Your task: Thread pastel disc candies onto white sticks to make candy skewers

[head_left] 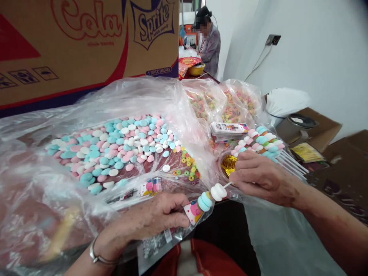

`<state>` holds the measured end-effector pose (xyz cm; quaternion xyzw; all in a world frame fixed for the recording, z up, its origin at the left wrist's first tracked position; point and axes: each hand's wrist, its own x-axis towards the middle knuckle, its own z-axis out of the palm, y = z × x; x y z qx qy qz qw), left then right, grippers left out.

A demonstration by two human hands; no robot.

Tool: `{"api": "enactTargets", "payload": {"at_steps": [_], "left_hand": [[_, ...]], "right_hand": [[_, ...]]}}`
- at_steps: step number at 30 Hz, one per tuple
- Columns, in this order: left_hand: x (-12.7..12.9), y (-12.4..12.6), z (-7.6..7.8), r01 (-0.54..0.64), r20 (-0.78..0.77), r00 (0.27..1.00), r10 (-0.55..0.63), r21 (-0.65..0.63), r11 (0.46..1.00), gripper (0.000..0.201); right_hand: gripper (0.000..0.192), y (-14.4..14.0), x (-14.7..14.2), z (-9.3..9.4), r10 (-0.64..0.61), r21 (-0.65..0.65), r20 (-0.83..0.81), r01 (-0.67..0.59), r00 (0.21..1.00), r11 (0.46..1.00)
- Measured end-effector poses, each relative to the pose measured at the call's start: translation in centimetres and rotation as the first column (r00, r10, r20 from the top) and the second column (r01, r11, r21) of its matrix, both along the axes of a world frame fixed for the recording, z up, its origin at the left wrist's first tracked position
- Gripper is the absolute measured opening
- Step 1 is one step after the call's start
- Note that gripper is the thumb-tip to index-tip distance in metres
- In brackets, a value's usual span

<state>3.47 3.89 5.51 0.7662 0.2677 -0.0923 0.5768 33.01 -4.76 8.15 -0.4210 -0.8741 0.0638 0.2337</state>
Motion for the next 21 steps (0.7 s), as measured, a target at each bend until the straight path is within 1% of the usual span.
{"api": "enactTargets", "payload": {"at_steps": [2,3,5,8,10,12,14,18,19,21], "left_hand": [[0.2,0.0,0.2,0.061,-0.016,0.998,-0.060,0.075,0.995,0.022],[0.3,0.1,0.2,0.074,-0.008,0.997,-0.073,0.101,0.992,0.024],[0.3,0.1,0.1,0.071,0.021,0.997,-0.073,0.099,0.993,0.029],[0.2,0.2,0.0,0.058,0.042,0.997,-0.057,-0.017,0.998,0.030],[0.1,0.1,0.1,0.064,0.042,0.997,-0.059,-0.107,0.992,0.029],[0.0,0.1,0.0,0.063,0.043,0.998,-0.056,-0.185,0.981,0.027],[0.0,0.1,-0.1,0.040,0.047,0.998,-0.029,-0.261,0.965,0.026],[-0.1,0.0,-0.7,-0.009,0.091,0.995,0.048,-0.390,0.921,0.028],[-0.1,-0.1,-0.8,-0.020,0.102,0.993,0.065,-0.395,0.919,0.028],[0.1,-0.5,-0.8,-0.060,0.104,0.989,0.104,-0.362,0.930,0.027]], "right_hand": [[0.022,0.2,0.1,0.1,0.011,-0.002,0.029,-0.011,1.000,1.000],[0.022,0.3,0.2,0.2,0.016,-0.002,0.031,-0.016,0.999,1.000],[0.021,0.4,0.2,0.2,0.023,-0.013,0.012,-0.023,1.000,1.000],[0.023,0.5,0.2,0.1,0.014,-0.076,-0.039,-0.016,0.999,0.997],[0.026,0.5,0.1,0.1,0.005,-0.129,-0.058,-0.013,0.998,0.992],[0.027,0.6,0.1,0.1,0.010,-0.149,-0.062,-0.020,0.998,0.989],[0.027,0.7,0.1,0.0,0.029,-0.131,-0.053,-0.036,0.998,0.991],[0.025,0.6,-0.1,-0.5,0.061,-0.018,-0.061,-0.062,0.996,0.998],[0.025,0.5,-0.1,-0.6,0.055,0.002,-0.063,-0.055,0.996,0.999],[0.023,0.1,-0.3,-0.7,0.023,0.013,-0.050,-0.022,0.998,1.000]]}}
